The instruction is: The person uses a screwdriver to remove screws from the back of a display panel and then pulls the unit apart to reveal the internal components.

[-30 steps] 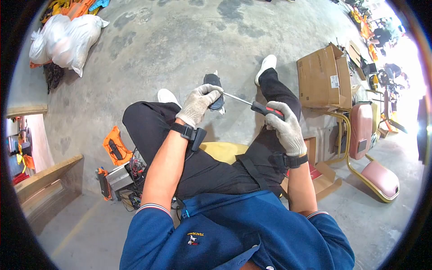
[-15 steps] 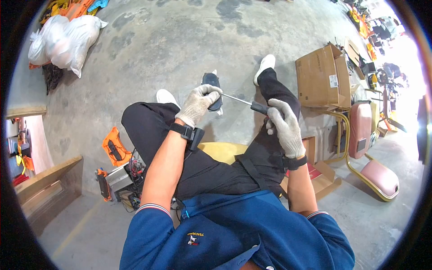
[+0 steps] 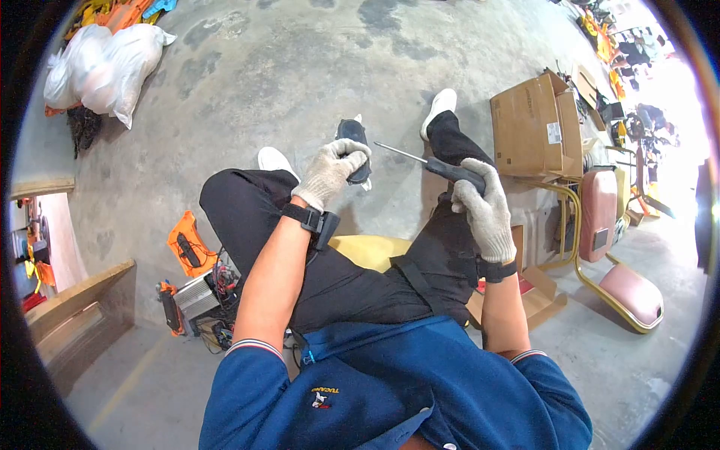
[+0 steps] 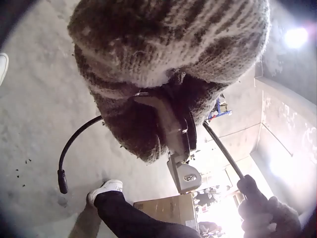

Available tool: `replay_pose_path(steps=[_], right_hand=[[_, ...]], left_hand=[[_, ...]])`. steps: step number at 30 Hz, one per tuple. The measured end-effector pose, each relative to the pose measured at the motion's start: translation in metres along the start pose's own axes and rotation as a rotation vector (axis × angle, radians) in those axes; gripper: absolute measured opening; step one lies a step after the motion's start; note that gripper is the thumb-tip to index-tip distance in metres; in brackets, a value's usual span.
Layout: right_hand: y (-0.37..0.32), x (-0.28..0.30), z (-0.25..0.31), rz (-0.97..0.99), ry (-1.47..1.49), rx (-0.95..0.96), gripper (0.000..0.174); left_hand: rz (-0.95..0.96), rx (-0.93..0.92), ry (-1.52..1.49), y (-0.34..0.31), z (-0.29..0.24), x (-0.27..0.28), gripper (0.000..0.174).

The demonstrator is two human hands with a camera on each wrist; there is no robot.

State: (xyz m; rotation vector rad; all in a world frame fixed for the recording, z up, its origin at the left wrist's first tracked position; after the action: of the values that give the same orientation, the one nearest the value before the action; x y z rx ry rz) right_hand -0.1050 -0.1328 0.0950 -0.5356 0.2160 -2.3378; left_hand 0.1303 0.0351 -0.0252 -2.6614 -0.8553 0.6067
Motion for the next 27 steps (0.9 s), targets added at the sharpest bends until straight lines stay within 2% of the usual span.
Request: replay_pose_path(steps=[4,13,20,27], right_hand=[[-0.002,0.001,0.001,0.035,0.021,-0.025,0.039],[-0.002,-0.001,0.009,0.052,-0.059,-0.005,0.038],[-0.002,0.000,0.015,0.082,-0.069,0.011,0.039],[-0.002,0.001,0.012,0.082,-0.092,0.003,0.039]], left_hand=[[0.012,0.028,-0.069,-0.001,-0.002,-0.002,0.012],[-0.026,0.034,0.001,0.001,0.000,-0.001,0.012],[0.014,0.034,-0.031,0.001,0.000,0.000,0.011],[0.007,0.006,0.073,0.002,0.000,0.001,0.011]])
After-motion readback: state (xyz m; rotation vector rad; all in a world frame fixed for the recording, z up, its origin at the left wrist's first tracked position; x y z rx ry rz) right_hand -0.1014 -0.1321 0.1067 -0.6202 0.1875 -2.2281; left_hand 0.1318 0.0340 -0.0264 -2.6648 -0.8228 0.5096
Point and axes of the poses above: each hand's wrist, its own y-axis towards the middle knuckle, its own x-axis out of the back of the hand, z = x × y, the point moved 3 cm from there along y, towards the middle knuckle, and after that the axes turned 6 degrees about -y, right-handed, at the moved point
